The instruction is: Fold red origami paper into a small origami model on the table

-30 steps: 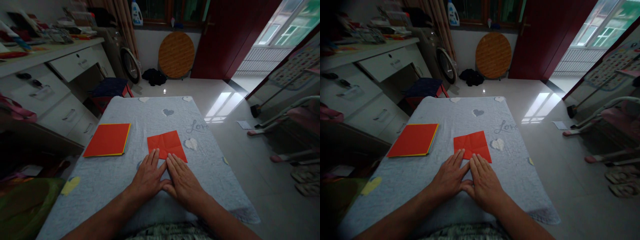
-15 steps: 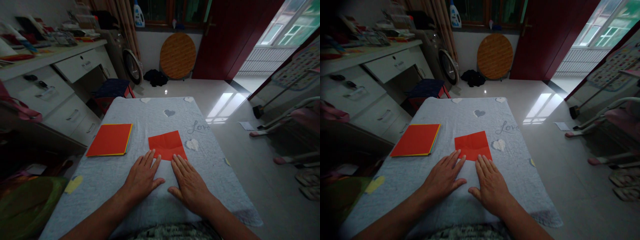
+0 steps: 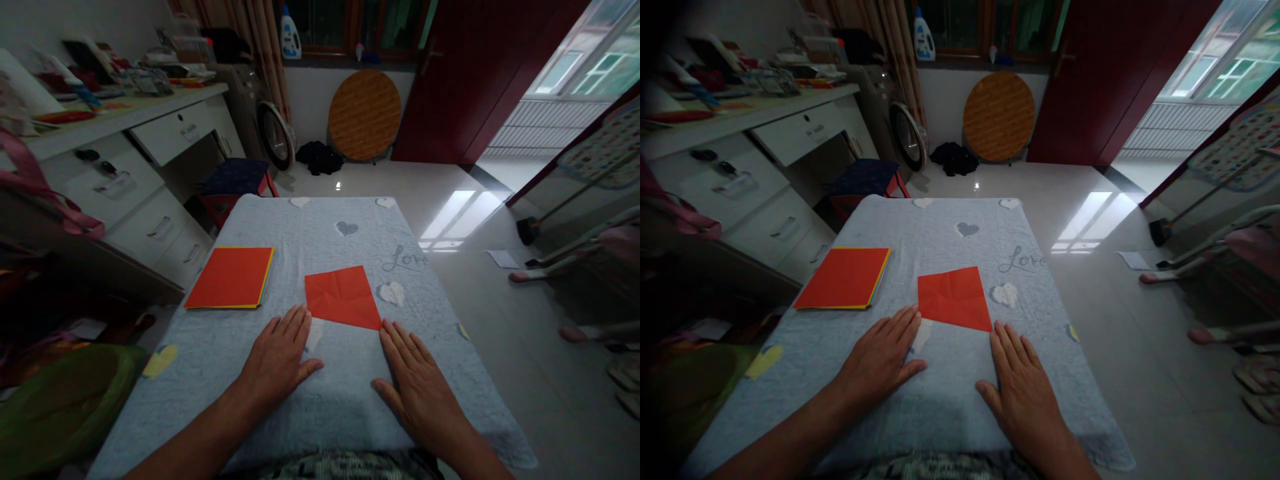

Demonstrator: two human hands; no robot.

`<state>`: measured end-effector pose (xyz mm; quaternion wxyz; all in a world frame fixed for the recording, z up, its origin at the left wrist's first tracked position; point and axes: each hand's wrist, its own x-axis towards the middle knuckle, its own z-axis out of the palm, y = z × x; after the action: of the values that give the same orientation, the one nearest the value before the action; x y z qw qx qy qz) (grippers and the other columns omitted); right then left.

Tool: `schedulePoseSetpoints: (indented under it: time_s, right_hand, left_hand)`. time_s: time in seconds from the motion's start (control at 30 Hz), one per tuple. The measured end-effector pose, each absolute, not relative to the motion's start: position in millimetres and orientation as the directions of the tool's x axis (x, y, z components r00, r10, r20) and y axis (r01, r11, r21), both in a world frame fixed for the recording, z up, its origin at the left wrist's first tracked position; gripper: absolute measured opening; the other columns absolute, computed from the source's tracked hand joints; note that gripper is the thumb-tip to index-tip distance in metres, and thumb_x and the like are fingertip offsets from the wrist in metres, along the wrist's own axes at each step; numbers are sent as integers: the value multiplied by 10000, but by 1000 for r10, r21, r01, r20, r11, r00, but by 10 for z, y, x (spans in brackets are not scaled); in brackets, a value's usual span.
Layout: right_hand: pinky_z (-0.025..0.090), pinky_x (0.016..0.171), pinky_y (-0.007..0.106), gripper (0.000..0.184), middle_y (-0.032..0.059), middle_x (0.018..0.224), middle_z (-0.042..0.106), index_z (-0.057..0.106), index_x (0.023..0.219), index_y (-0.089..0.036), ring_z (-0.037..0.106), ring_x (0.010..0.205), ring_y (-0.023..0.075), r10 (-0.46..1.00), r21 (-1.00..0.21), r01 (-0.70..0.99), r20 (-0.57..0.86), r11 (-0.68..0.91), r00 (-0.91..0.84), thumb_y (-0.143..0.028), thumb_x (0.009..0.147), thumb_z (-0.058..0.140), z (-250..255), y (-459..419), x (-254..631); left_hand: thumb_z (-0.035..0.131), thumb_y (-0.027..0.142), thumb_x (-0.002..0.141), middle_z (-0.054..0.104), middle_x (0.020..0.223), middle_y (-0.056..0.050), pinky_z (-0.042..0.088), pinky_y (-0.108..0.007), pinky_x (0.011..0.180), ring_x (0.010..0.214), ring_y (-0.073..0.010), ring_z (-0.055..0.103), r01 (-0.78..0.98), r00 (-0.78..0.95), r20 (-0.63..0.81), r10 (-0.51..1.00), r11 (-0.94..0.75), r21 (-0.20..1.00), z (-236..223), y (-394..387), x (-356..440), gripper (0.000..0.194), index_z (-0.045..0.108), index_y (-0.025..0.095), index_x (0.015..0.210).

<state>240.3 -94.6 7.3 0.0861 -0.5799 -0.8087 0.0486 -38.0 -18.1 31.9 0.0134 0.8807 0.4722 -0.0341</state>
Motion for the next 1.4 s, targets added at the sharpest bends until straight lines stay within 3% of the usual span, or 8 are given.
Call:
schedulePoseSetpoints:
  time_s: [0.2,0.37,0.53,0.73,0.97,1.13,1.23,1.4]
  right_hand:
    - [357,1127,570,625,138,1533,436,436,1473,-180,363,1437,341,961,-175,947,112,270,-254,-444,921,564,112,-1017,2579]
    - [474,1035,496,282,141,1296,652,655,1144,-182,596,1212,296,979,-305,930,75,205,-191,-316,941,511,317,-723,2631]
    - [472,1003,441,523,136,1250,635,566,1252,-162,582,1150,257,947,-361,875,122,322,-298,-16,766,440,460,-263,2481]
    - [457,885,368,396,93,1064,610,644,1062,-182,544,984,228,915,-442,810,73,386,-397,-40,724,496,527,-67,2249]
    - [454,876,383,347,88,1018,606,647,962,-171,536,959,219,915,-553,730,202,402,-350,-7,718,462,333,-35,2187]
    - [441,988,453,503,112,1184,583,641,1120,-197,518,1127,246,908,-548,728,312,412,-279,22,717,437,178,-1,2237]
    - [373,1062,535,567,131,1380,479,613,1248,-227,425,1296,284,890,-451,800,404,396,-213,8,763,436,105,19,2279]
    - [295,1108,583,492,104,1497,375,653,1234,-276,245,1439,326,861,-367,830,450,420,-237,-36,841,481,56,32,2321]
  left_hand:
    - [638,475,865,504,1461,-224,437,-489,1084,1361,-351,480,823,567,7,824,-567,29,247,-170,-423,633,540,88,1356]
    - [598,388,904,568,1382,-241,500,-460,1035,1272,-330,570,792,588,147,796,-603,96,182,-121,-535,438,565,85,1218]
    - [564,270,900,577,1342,-193,501,-500,1025,1234,-313,585,819,430,289,855,-504,273,223,-104,-474,470,408,155,1328]
    - [570,179,830,493,1447,-176,595,-339,727,629,-110,642,693,277,51,959,-237,681,435,22,-196,807,138,241,1508]
    - [496,107,800,559,1376,-161,555,-303,745,836,-170,681,718,219,3,976,-163,676,443,271,-126,742,249,170,1496]
    - [460,55,725,687,921,-46,503,-302,756,797,-184,645,704,311,-62,948,-186,686,530,368,-147,406,612,163,1085]
    - [438,59,665,620,816,-15,469,-284,732,786,-176,598,639,380,16,925,-275,719,579,380,-168,230,592,189,776]
    - [397,72,653,536,782,-5,436,-280,746,774,-163,545,493,416,134,899,-347,798,568,419,-243,176,515,199,682]
